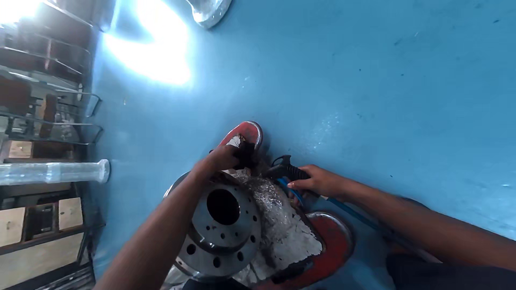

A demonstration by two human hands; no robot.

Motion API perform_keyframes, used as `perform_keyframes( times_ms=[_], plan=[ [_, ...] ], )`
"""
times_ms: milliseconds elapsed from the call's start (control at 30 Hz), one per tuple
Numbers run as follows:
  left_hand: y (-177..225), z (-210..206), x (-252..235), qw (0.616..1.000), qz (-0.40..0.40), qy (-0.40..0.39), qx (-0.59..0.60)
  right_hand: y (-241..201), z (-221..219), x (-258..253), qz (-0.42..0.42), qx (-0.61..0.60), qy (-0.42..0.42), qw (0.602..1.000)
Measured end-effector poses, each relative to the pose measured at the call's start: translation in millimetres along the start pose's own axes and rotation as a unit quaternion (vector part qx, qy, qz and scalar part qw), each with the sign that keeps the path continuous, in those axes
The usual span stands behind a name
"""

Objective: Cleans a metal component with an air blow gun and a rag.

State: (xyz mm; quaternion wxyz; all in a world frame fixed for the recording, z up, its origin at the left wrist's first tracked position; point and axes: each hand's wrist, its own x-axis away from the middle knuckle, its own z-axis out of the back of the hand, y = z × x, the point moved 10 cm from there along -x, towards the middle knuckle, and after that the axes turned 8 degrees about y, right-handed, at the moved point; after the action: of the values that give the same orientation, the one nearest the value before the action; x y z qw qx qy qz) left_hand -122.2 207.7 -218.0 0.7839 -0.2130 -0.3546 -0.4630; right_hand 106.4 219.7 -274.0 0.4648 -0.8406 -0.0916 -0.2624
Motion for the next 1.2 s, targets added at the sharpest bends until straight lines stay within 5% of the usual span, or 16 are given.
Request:
perform_keyframes(
  times_ms=[367, 833, 1200],
  plan=[
    [3, -69, 15, 0.970, 0.016, -0.219, -0.101, 18, -39, -32, -0.034, -0.082, -0.027, 0.996],
    [8, -79, 12, 0.962, 0.001, -0.230, -0.148, 1, -37, -34, 0.009, 0.096, -0.021, 0.995],
    [12, -69, 17, 0.965, 0.018, -0.218, -0.146, 1, -32, -35, 0.006, 0.062, -0.017, 0.998]
  ],
)
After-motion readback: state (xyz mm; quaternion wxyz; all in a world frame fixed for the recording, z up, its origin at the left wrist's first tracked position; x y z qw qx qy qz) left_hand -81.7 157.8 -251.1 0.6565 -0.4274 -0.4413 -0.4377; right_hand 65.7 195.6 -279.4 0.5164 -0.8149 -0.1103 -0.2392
